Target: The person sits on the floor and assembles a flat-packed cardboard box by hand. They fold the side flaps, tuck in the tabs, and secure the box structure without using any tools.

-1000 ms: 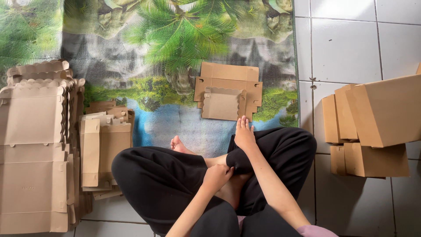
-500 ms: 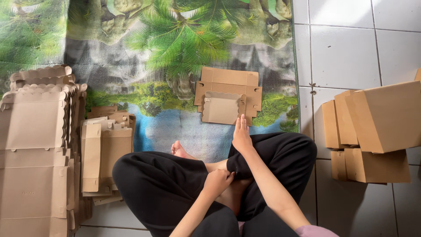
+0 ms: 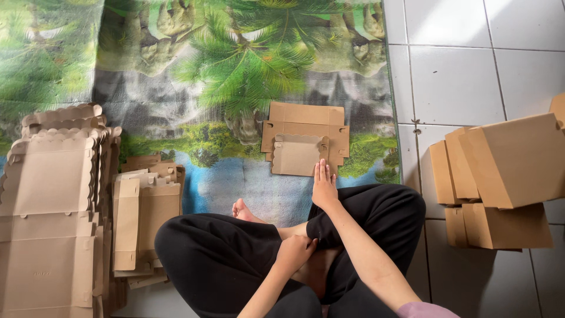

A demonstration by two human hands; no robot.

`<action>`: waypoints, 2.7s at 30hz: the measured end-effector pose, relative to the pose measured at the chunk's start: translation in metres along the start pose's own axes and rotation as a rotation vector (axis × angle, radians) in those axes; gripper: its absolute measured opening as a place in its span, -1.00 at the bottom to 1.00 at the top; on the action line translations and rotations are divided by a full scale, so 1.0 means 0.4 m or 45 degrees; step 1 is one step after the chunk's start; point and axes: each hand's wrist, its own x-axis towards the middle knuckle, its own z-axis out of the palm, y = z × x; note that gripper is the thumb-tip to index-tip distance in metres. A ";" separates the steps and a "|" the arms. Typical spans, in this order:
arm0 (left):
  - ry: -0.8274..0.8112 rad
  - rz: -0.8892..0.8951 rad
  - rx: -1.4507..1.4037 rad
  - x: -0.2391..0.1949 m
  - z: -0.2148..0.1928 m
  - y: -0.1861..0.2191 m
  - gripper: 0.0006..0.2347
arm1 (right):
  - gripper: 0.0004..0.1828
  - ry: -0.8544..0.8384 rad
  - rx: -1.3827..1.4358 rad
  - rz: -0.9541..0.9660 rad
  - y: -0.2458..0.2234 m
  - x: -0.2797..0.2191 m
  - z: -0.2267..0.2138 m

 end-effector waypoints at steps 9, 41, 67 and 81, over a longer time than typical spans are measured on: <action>0.431 0.201 0.092 -0.008 0.047 -0.030 -0.59 | -0.10 -0.067 -0.048 -0.057 0.007 -0.044 0.010; 0.461 -0.307 0.244 0.151 -0.113 -0.168 -0.59 | -0.09 -0.335 0.060 -0.007 -0.019 -0.102 -0.023; 0.489 -0.137 0.337 0.156 -0.108 -0.158 -0.54 | -0.04 -0.273 0.060 -0.019 -0.016 -0.090 -0.007; 0.086 -0.058 0.530 0.166 -0.103 -0.140 -0.42 | -0.05 -0.207 0.052 -0.048 -0.020 -0.100 -0.010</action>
